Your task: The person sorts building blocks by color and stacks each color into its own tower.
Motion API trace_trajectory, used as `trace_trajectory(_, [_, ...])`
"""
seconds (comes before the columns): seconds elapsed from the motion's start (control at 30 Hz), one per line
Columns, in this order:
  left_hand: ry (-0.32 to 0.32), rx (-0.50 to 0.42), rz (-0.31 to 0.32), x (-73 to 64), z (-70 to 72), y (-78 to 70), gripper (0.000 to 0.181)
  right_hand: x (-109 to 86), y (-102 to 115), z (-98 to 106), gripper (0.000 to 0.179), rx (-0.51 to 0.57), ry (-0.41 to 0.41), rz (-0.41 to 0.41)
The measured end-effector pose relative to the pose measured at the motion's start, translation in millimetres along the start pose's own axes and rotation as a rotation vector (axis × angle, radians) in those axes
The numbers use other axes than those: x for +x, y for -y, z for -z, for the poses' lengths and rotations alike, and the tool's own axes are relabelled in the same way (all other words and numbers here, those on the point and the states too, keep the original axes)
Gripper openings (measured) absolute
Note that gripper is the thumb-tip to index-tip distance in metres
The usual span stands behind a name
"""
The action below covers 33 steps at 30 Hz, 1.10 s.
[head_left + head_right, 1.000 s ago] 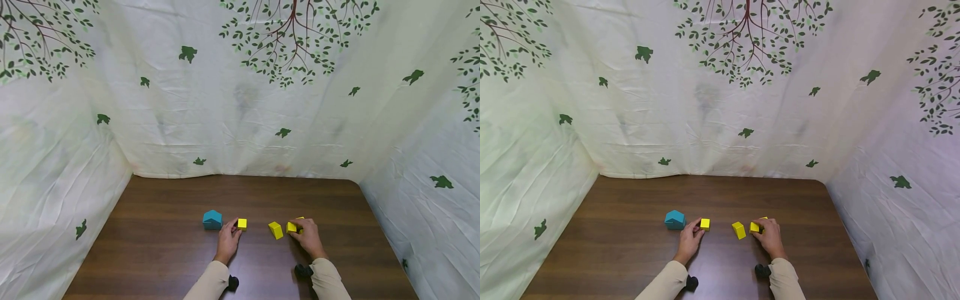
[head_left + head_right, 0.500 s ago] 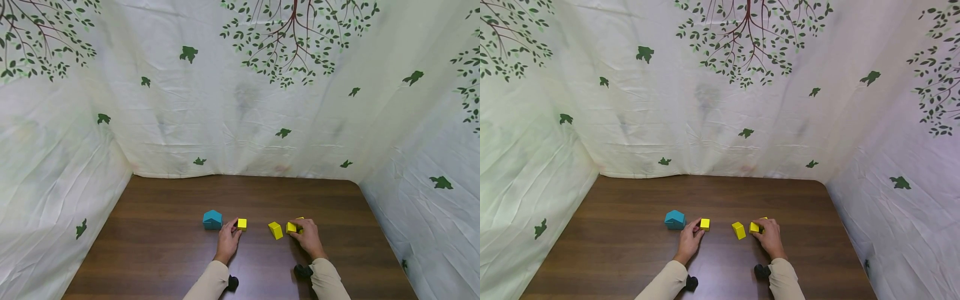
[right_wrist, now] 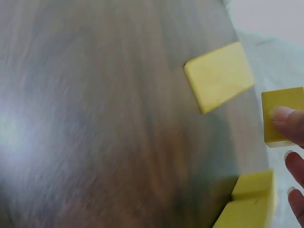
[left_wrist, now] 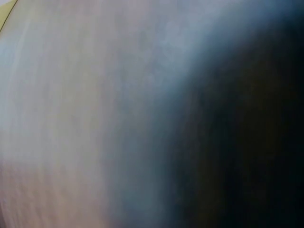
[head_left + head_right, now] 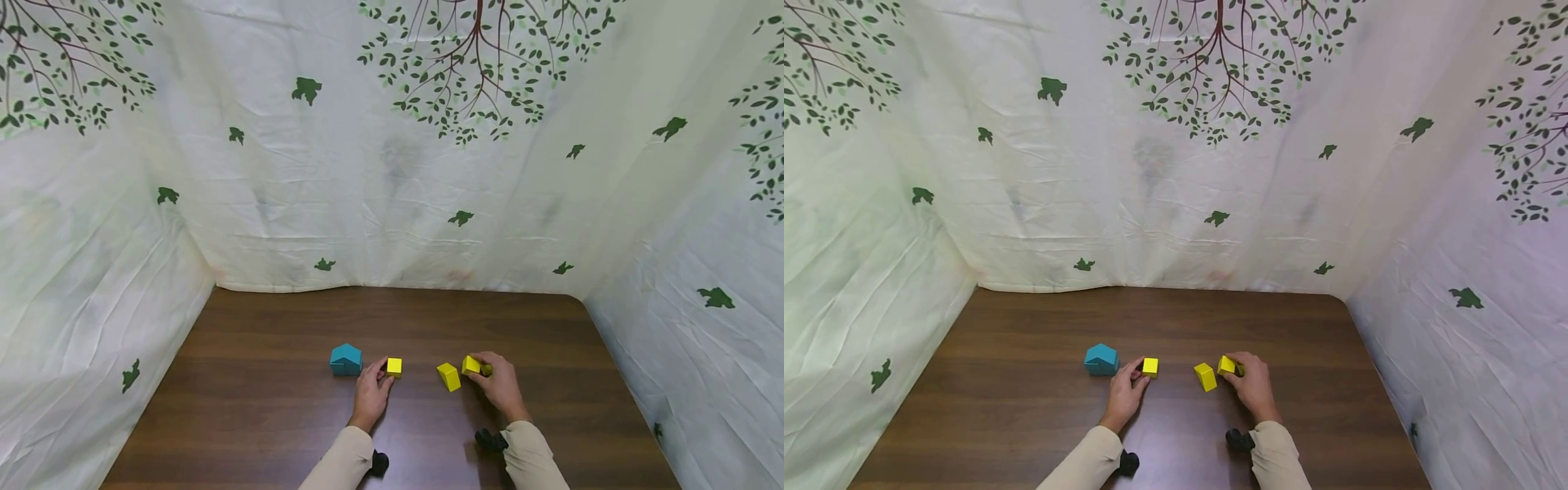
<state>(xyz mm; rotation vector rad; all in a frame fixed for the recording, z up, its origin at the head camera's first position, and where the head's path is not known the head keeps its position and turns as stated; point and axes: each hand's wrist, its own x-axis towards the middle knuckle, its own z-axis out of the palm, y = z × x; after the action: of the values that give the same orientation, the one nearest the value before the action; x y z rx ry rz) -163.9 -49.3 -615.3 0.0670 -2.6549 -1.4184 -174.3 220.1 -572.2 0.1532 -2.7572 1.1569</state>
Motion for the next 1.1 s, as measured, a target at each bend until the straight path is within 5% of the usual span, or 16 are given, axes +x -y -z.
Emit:
trace_trajectory(0.23, [-0.018, 0.005, -0.035, 0.1, -0.3, 2.1, 0.043, 5.1, 16, -6, 0.036, 0.062, -0.023, 0.075])
trace_trajectory(0.67, [-0.004, -0.002, 0.006, -0.4, -1.6, 1.2, 0.044, 11.4, 46, -32, 0.037, 0.092, 0.041, 0.134])
trace_trajectory(1.1, [-0.002, 0.007, -0.005, -0.7, -0.8, 0.7, 0.044, 24.6, 63, -62, 0.033, 0.018, 0.205, 0.120])
